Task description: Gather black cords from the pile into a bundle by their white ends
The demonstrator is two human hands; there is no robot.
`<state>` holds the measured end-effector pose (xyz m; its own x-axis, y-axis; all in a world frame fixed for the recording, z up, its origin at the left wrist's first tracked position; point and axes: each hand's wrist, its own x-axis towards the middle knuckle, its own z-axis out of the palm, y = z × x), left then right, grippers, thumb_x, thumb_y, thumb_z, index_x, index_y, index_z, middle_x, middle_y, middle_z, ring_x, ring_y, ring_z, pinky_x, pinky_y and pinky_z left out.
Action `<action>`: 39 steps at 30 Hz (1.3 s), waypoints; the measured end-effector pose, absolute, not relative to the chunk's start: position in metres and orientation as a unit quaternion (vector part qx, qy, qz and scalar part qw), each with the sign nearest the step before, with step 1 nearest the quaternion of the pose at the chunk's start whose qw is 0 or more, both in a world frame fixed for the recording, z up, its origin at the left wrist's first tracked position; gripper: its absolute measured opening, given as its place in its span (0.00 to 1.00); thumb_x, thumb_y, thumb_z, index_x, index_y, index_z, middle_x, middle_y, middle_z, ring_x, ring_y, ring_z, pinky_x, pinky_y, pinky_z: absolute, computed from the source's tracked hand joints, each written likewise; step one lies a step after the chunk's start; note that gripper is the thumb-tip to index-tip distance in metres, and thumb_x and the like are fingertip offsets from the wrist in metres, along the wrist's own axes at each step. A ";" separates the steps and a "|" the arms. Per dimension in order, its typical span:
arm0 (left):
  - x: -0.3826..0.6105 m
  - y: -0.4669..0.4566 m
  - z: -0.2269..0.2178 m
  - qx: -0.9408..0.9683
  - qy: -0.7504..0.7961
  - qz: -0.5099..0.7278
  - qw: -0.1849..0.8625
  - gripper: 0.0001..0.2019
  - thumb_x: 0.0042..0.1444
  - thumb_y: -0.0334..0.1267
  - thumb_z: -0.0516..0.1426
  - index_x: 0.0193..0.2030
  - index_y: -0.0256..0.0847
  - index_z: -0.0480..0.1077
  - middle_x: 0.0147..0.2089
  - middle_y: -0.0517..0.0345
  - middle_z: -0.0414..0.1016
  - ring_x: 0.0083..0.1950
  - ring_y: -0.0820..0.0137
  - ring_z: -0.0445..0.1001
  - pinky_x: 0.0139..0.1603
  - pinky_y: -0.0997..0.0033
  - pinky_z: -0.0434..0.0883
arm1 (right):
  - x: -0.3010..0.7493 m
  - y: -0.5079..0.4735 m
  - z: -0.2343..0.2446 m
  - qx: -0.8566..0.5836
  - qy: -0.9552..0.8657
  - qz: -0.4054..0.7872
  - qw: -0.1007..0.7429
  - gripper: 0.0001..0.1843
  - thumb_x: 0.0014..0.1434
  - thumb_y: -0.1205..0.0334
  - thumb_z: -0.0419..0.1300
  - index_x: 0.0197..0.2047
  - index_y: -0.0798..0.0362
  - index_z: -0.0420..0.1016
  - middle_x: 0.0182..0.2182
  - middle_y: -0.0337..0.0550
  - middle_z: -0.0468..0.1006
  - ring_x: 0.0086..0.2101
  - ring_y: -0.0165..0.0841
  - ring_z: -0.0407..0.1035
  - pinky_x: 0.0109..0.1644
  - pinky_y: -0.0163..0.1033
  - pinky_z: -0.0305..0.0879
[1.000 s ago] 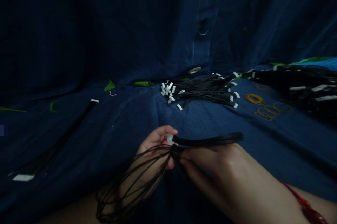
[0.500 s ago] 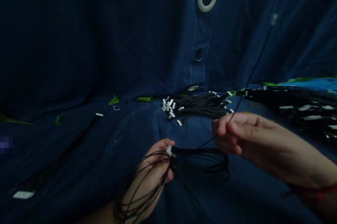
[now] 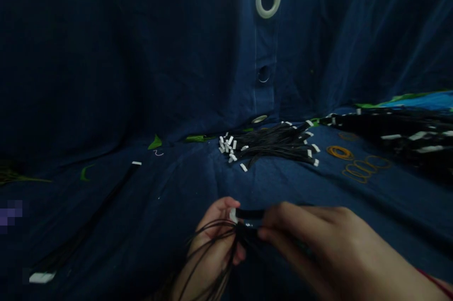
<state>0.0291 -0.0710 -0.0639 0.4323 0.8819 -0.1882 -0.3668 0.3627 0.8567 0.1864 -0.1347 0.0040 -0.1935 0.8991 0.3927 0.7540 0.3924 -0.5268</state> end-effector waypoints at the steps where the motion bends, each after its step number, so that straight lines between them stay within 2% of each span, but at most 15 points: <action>1: 0.029 -0.071 -0.066 0.386 0.324 0.410 0.760 0.15 0.45 0.38 0.65 0.40 0.44 0.68 0.23 0.65 0.70 0.17 0.82 0.65 0.16 0.86 0.60 | 0.183 -0.136 -0.002 -0.534 -0.782 0.043 0.319 0.09 0.58 0.72 0.51 0.30 0.52 0.68 0.23 0.35 0.73 0.22 0.29 0.69 0.25 0.33 0.60; 3: 0.030 -0.070 -0.069 0.384 0.287 0.406 0.778 0.14 0.44 0.40 0.65 0.38 0.44 0.69 0.22 0.66 0.70 0.16 0.81 0.66 0.14 0.86 0.60 | 0.181 -0.138 -0.009 -0.514 -0.799 -0.022 0.312 0.13 0.59 0.73 0.47 0.29 0.52 0.68 0.22 0.35 0.72 0.22 0.29 0.67 0.27 0.34 0.59; 7: 0.030 -0.071 -0.071 0.363 0.241 0.401 0.806 0.13 0.43 0.43 0.66 0.35 0.46 0.70 0.24 0.65 0.72 0.16 0.80 0.68 0.14 0.86 0.61 | 0.181 -0.141 -0.008 -0.499 -0.811 -0.048 0.301 0.18 0.63 0.71 0.42 0.28 0.51 0.68 0.22 0.35 0.71 0.23 0.29 0.67 0.28 0.35 0.58; 14: 0.028 -0.077 -0.064 0.357 0.238 0.385 0.817 0.12 0.43 0.38 0.66 0.35 0.45 0.70 0.28 0.64 0.72 0.18 0.80 0.69 0.15 0.87 0.63 | 0.179 -0.137 -0.006 -0.480 -0.829 -0.020 0.285 0.12 0.57 0.75 0.48 0.27 0.52 0.67 0.23 0.35 0.71 0.22 0.28 0.64 0.26 0.34 0.55; 17: 0.028 -0.078 -0.063 0.358 0.237 0.389 0.815 0.12 0.44 0.39 0.65 0.35 0.45 0.71 0.28 0.63 0.72 0.17 0.81 0.69 0.15 0.87 0.63 | 0.178 -0.136 -0.005 -0.484 -0.832 -0.002 0.273 0.11 0.54 0.76 0.50 0.27 0.52 0.67 0.24 0.35 0.71 0.23 0.28 0.63 0.26 0.34 0.55; 22: 0.030 -0.079 -0.062 0.380 0.259 0.411 0.787 0.13 0.40 0.42 0.67 0.34 0.46 0.73 0.27 0.64 0.72 0.16 0.81 0.68 0.15 0.86 0.62 | 0.177 -0.139 -0.001 -0.498 -0.824 -0.016 0.269 0.12 0.52 0.77 0.49 0.27 0.52 0.67 0.23 0.36 0.71 0.22 0.29 0.63 0.25 0.34 0.54; 30: 0.032 -0.086 -0.057 0.412 0.284 0.448 0.741 0.10 0.40 0.36 0.67 0.32 0.43 0.76 0.26 0.62 0.67 0.20 0.81 0.64 0.19 0.84 0.62 | 0.175 -0.142 -0.009 -0.489 -0.835 -0.027 0.252 0.13 0.52 0.78 0.47 0.26 0.53 0.67 0.22 0.38 0.70 0.21 0.29 0.62 0.24 0.34 0.55; 35: 0.029 -0.077 -0.061 0.441 0.291 0.413 0.742 0.09 0.44 0.37 0.65 0.35 0.44 0.75 0.25 0.62 0.68 0.20 0.80 0.62 0.19 0.82 0.61 | 0.173 -0.136 -0.004 -0.502 -0.827 -0.070 0.244 0.10 0.52 0.76 0.51 0.28 0.53 0.67 0.22 0.36 0.70 0.21 0.30 0.61 0.25 0.37 0.53; 39: 0.027 -0.062 -0.056 0.456 0.338 0.448 0.691 0.11 0.47 0.31 0.62 0.40 0.43 0.73 0.28 0.62 0.70 0.22 0.79 0.66 0.21 0.83 0.63 | 0.188 -0.144 0.008 -0.531 -0.797 -0.178 0.227 0.05 0.56 0.68 0.52 0.32 0.51 0.67 0.26 0.39 0.71 0.24 0.34 0.64 0.28 0.39 0.54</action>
<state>0.0268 -0.0625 -0.0560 0.3701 0.9271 -0.0590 -0.3092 0.1828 0.9332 0.1876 -0.1438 0.0078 -0.3335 0.7649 0.5512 0.9268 0.3730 0.0432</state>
